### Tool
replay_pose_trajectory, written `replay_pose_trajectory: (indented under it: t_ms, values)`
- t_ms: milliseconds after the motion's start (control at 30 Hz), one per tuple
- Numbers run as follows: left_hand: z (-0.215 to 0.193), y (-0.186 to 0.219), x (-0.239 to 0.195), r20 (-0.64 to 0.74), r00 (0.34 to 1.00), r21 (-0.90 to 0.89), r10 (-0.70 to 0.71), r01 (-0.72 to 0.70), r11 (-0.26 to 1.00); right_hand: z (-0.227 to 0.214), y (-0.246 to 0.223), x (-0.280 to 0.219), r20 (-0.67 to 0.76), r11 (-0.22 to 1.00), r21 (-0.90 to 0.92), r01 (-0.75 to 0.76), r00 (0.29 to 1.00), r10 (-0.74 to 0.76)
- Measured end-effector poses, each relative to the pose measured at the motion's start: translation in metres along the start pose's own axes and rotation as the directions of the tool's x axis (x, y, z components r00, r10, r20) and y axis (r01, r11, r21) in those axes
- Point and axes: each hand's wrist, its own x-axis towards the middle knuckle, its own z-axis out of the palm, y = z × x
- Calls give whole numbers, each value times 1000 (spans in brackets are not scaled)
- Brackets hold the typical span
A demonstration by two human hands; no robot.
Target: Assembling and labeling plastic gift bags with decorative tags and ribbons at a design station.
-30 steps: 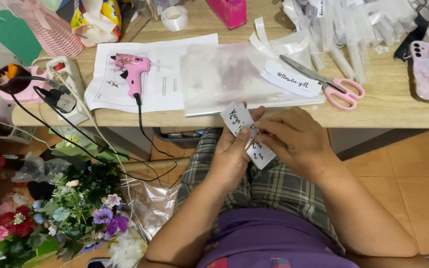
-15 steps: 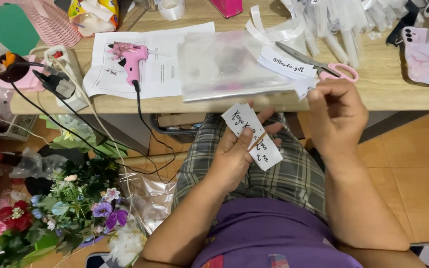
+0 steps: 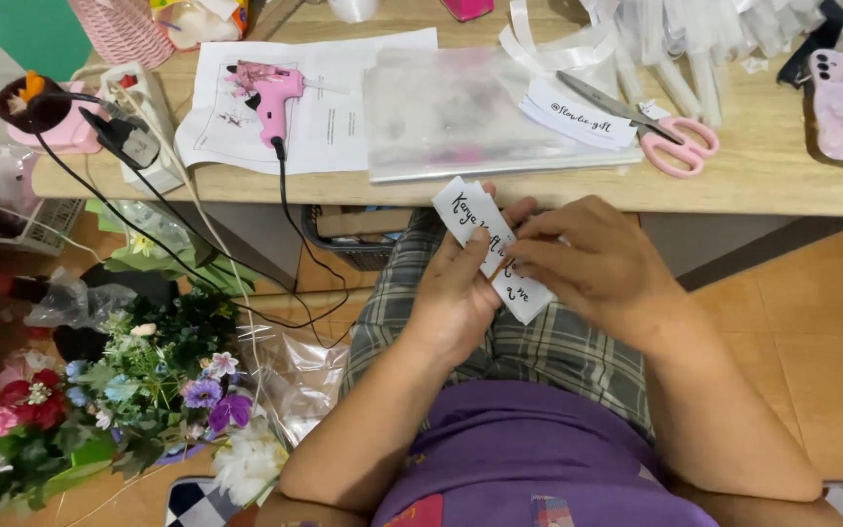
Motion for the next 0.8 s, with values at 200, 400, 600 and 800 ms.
replay_pose_trajectory:
  t_ms: [200,400,600,800]
  values:
    - [-15,-9,4,11,997,223,79,-80,972,42,-4,-5,-121,927,-368,76,984,-129]
    - [-17,-6,7,-121,989,221,86,-58,974,37,-6,-10,-159,930,-340,141,966,-204]
    - [-12,-7,6,-218,972,209,84,-38,977,50,-2,-24,-263,1000,-7,-5,965,4]
    - [18,20,-4,-334,928,160,166,-118,980,37,-14,-19,-71,991,83,-108,991,114]
